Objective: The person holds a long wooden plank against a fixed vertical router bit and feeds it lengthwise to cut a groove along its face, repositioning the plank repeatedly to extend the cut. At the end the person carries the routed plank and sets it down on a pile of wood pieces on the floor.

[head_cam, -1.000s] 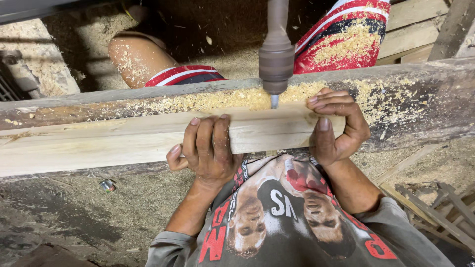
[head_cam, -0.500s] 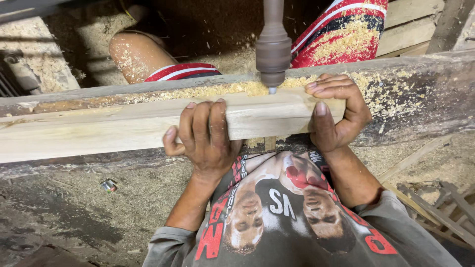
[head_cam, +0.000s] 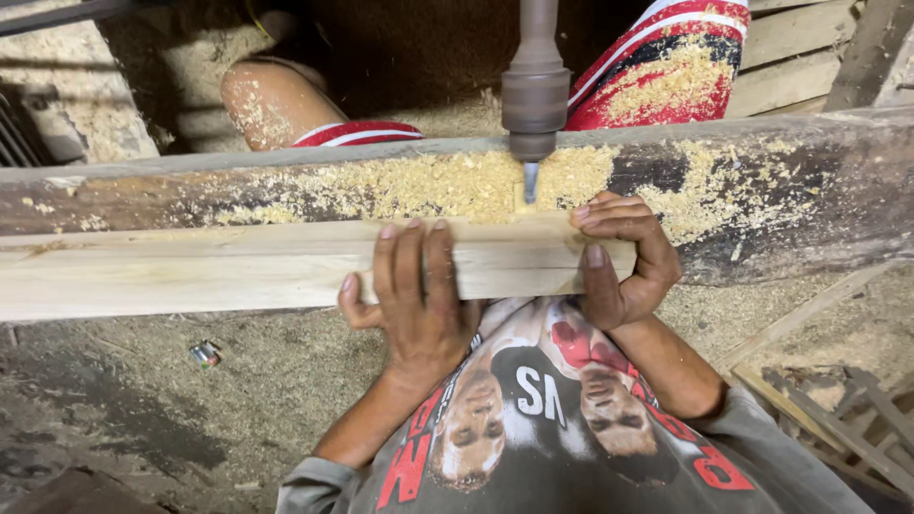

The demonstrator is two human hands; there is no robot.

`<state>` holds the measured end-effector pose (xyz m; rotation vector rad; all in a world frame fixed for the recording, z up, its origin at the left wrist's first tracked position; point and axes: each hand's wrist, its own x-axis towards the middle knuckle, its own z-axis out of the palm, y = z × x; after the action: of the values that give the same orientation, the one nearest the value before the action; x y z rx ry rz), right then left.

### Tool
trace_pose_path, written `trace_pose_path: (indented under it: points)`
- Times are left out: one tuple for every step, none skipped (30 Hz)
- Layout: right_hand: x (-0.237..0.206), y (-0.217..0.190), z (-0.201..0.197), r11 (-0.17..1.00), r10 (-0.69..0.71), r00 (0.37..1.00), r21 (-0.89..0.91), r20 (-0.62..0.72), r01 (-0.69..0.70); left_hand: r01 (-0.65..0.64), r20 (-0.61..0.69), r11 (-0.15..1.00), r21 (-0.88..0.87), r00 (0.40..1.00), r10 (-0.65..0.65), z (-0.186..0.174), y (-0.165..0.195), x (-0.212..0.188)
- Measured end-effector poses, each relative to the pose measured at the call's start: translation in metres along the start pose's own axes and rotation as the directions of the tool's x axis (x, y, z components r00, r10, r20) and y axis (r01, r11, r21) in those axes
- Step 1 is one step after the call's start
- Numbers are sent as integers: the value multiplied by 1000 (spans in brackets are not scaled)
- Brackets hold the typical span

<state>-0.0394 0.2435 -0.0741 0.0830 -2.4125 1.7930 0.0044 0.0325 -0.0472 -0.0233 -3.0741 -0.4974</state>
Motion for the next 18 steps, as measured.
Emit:
trace_pose_path:
  points:
    - [1,0,1,1000,6,1000,12,2,-6,-15,-11,999,33,1000,16,2,2,1]
    - [2,0,1,1000,9,1000,28,2,-9,-32,-22,997,71,999,34,4,4,1]
    - [2,0,2,999,12,1000,44,-1,-12,-30,-38,997,65,999,33,6,5,2]
    - [3,0,2,999,9,1000,39,-4,-9,-31,-54,998,54,998,34,8,5,3]
    - [4,1,2,1000,10,1000,30,-7,-9,-34,-67,999,40,997,36,10,5,4]
    - [5,2,1,1000,13,1000,18,-10,-12,-30,-66,999,37,997,33,11,5,5]
    - [6,3,1,1000,11,1000,14,-12,-11,-27,-65,999,38,997,30,12,5,6]
    - [7,4,0,1000,8,1000,14,-16,-8,-26,-67,999,42,997,28,13,4,7]
    - [8,5,1,1000,1,1000,15,-20,-1,-26,-69,999,42,997,28,14,4,8]
    - [10,6,0,1000,0,1000,13,-16,0,-25,-74,999,40,997,28,15,4,9]
    - [11,6,0,1000,0,1000,11,-12,0,-26,-77,999,37,997,28,15,4,10]
    - [12,6,0,1000,3,1000,8,-7,-3,-29,-85,999,40,996,33,16,4,11]
    - [13,6,0,1000,5,1000,7,-4,-5,-33,-90,999,43,995,37,16,4,12]
    - [15,6,0,1000,8,1000,7,-1,-8,-37,-96,998,47,995,42,16,5,13]
    - [16,5,0,1000,9,1000,6,0,-9,-37,-91,997,64,995,43,16,5,14]
    - [16,5,0,1000,10,1000,1,0,-10,-37,-90,996,78,995,44,16,5,14]
    - [17,5,0,1000,9,1000,-3,0,-9,-36,-89,995,93,995,45,16,5,15]
    - [17,5,0,1000,10,1000,-7,0,-10,-43,-91,994,104,995,52,16,5,15]
